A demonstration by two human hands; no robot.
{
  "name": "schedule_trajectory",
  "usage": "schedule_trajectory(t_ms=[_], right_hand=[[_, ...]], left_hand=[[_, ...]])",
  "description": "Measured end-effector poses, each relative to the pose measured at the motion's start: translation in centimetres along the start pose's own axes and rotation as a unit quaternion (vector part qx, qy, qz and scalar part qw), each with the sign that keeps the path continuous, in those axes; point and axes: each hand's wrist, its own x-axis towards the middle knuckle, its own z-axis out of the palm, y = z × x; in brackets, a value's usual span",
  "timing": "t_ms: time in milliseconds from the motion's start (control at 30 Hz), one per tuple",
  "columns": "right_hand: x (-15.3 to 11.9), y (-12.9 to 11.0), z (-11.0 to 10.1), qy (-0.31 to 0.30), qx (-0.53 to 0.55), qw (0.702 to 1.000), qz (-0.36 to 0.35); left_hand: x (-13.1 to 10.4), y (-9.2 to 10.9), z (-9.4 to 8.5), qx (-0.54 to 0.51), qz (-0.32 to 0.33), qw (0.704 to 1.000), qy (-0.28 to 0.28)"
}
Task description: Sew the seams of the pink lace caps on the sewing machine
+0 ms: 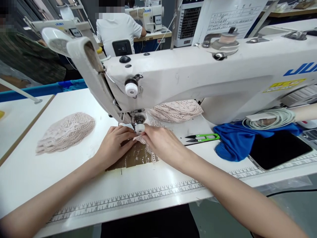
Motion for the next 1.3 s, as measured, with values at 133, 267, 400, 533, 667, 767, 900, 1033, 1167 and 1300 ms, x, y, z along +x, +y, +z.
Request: schedule_trajectory(t_ms=[133,267,400,533,667,767,900,1033,1167,1300], right_hand=[[0.2,0.1,0.4,0.023,-0.053,0.998,-0.014],[0.3,0.2,0.9,0.057,-0.108,0.992,-0.037],[0.4,0.3,1.2,0.091,-0.131,0.986,-0.044],[0.3,0.5,1.3,0.158,-0.168,0.969,-0.092],[0.3,0.8,1.3,0.23,-0.188,0.942,-0.153],[0.4,1.1,1.3,0.261,-0.196,0.927,-0.182],[0.6,1.2,1.4,0.275,-0.205,0.922,-0.18],[0.7,1.2,1.7,0.287,-0.195,0.919,-0.189],[0.9,1.0,1.8,0.289,-0.192,0.919,-0.186],[1.0,0.8,1.9,0.294,-0.188,0.92,-0.179]], left_hand=[[0.8,-0.7,-0.2,-0.086,-0.026,0.996,-0.03],[1.1,-0.9,-1.1,-0.197,-0.051,0.977,-0.06],[1.0,-0.6,-1.8,-0.235,-0.068,0.968,-0.052],[0.8,-0.3,-2.2,-0.245,-0.08,0.966,-0.031],[0.7,0.2,-1.9,-0.226,-0.114,0.967,-0.01],[0.7,0.5,-1.4,-0.177,-0.093,0.98,0.015],[0.9,0.7,-0.7,-0.134,-0.072,0.988,0.035],[1.0,0.6,0.1,-0.1,-0.07,0.991,0.05],[0.9,0.5,0.6,-0.08,-0.074,0.992,0.058],[0.7,0.5,0.8,-0.085,-0.074,0.992,0.063]])
